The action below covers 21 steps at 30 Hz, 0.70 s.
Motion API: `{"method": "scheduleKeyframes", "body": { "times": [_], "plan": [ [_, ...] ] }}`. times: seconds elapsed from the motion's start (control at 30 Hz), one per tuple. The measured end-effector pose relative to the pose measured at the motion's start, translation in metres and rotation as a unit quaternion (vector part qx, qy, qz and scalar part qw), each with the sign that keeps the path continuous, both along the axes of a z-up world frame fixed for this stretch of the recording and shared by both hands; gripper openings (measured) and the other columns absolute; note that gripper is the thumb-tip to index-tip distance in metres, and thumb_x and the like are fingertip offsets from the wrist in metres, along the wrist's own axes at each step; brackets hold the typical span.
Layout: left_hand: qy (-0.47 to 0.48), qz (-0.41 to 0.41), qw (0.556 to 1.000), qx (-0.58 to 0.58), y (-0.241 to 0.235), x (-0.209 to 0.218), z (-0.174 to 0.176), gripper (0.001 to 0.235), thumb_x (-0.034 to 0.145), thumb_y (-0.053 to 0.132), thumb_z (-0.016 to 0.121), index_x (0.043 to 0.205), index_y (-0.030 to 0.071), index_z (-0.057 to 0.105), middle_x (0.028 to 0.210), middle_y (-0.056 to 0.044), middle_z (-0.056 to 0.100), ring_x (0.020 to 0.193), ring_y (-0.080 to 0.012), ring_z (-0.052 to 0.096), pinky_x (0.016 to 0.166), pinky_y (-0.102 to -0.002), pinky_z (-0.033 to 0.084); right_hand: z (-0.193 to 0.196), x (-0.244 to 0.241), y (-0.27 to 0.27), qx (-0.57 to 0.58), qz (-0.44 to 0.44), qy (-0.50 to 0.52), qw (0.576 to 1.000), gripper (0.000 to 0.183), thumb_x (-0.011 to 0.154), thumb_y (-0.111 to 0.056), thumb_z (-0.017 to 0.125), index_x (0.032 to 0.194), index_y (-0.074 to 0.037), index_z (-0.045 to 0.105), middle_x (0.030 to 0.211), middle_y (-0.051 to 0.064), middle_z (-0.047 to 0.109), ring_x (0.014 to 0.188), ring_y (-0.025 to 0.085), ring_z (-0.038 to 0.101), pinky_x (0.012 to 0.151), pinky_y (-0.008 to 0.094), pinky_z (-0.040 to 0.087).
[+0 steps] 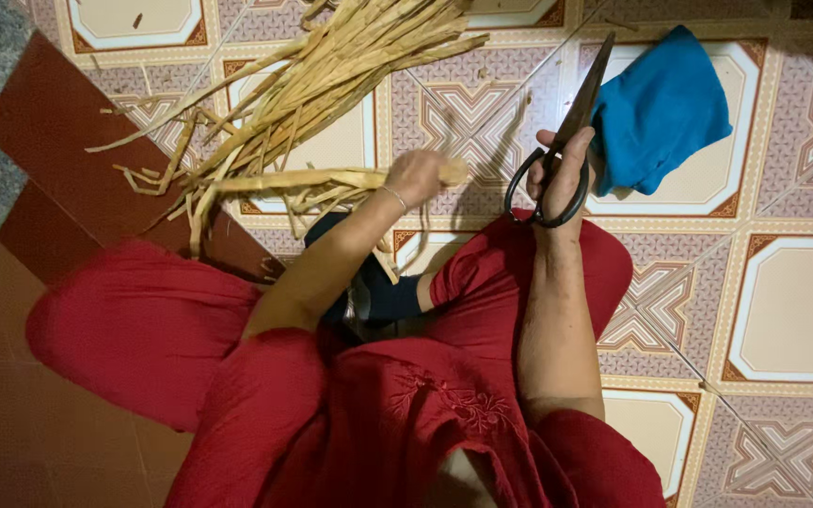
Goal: The person sits on the floor and uses shears to cut a bundle of long, thin dried sticks into shorter pieces. The cut pieces are gathered and placed on a nearby surface.
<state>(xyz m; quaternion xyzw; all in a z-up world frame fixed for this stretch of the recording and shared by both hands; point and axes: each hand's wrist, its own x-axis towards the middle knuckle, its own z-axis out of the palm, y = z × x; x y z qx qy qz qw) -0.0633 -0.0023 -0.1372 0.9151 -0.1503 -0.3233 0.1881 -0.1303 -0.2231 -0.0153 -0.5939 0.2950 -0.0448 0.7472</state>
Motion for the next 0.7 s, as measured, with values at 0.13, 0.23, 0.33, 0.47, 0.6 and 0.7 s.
{"method": "scheduleKeyframes", "body": {
  "times": [0.13,0.23,0.33,0.47,0.6,0.7],
  "plan": [
    [0.144,0.010,0.988,0.060,0.004,0.003,0.033,0.008,0.095,0.011,0.066,0.101,0.008,0.070,0.091,-0.011,0.068,0.075,-0.0176,0.065,0.066,-0.033,0.060,0.002,-0.007,-0.004,0.013,-0.012,0.010,1.000,0.087,0.098,-0.075,0.041,0.117,0.008,0.062,0.059,0.000,0.047,0.047,0.009,0.040,0.044,0.026,0.030],
    [0.141,0.076,0.986,0.040,0.011,0.029,0.051,0.015,0.096,0.022,0.068,0.100,0.008,0.069,0.089,-0.008,0.068,0.071,-0.0146,0.065,0.066,-0.032,0.059,0.003,-0.009,-0.006,0.018,-0.026,0.004,0.999,0.088,0.099,-0.075,0.042,0.118,0.008,0.062,0.060,0.000,0.047,0.048,0.010,0.040,0.045,0.026,0.030],
    [0.118,0.132,0.984,0.010,-0.005,0.041,0.061,0.023,0.097,0.031,0.068,0.102,0.009,0.069,0.085,-0.007,0.067,0.069,-0.0153,0.065,0.063,-0.035,0.057,0.002,-0.007,-0.009,0.017,-0.029,0.005,0.999,0.088,0.099,-0.075,0.042,0.119,0.008,0.062,0.061,0.000,0.047,0.048,0.010,0.040,0.045,0.026,0.029],
    [0.128,0.180,0.975,-0.023,-0.041,0.038,0.055,0.030,0.092,0.034,0.074,0.103,0.008,0.068,0.088,-0.008,0.070,0.074,-0.0197,0.068,0.069,-0.038,0.059,-0.002,-0.004,-0.006,0.002,-0.026,0.019,0.999,0.087,0.098,-0.074,0.042,0.117,0.008,0.063,0.060,0.000,0.047,0.047,0.010,0.040,0.044,0.026,0.030],
    [0.049,0.137,0.989,0.013,-0.053,0.035,0.023,0.024,0.088,0.024,0.076,0.106,0.008,0.072,0.103,-0.017,0.073,0.091,-0.0298,0.070,0.081,-0.045,0.057,-0.004,-0.007,-0.006,0.001,-0.018,0.027,0.999,0.084,0.098,-0.072,0.043,0.118,0.007,0.062,0.060,0.000,0.048,0.046,0.009,0.039,0.043,0.026,0.028],
    [0.051,0.161,0.976,-0.135,-0.045,0.041,-0.005,0.022,0.092,0.017,0.071,0.112,0.009,0.075,0.114,-0.016,0.074,0.101,-0.0288,0.071,0.090,-0.046,0.055,-0.015,-0.011,-0.008,-0.026,-0.004,-0.006,1.000,0.073,0.104,-0.063,0.043,0.117,0.006,0.062,0.060,0.000,0.048,0.046,0.009,0.039,0.043,0.026,0.028]
  ]
}}
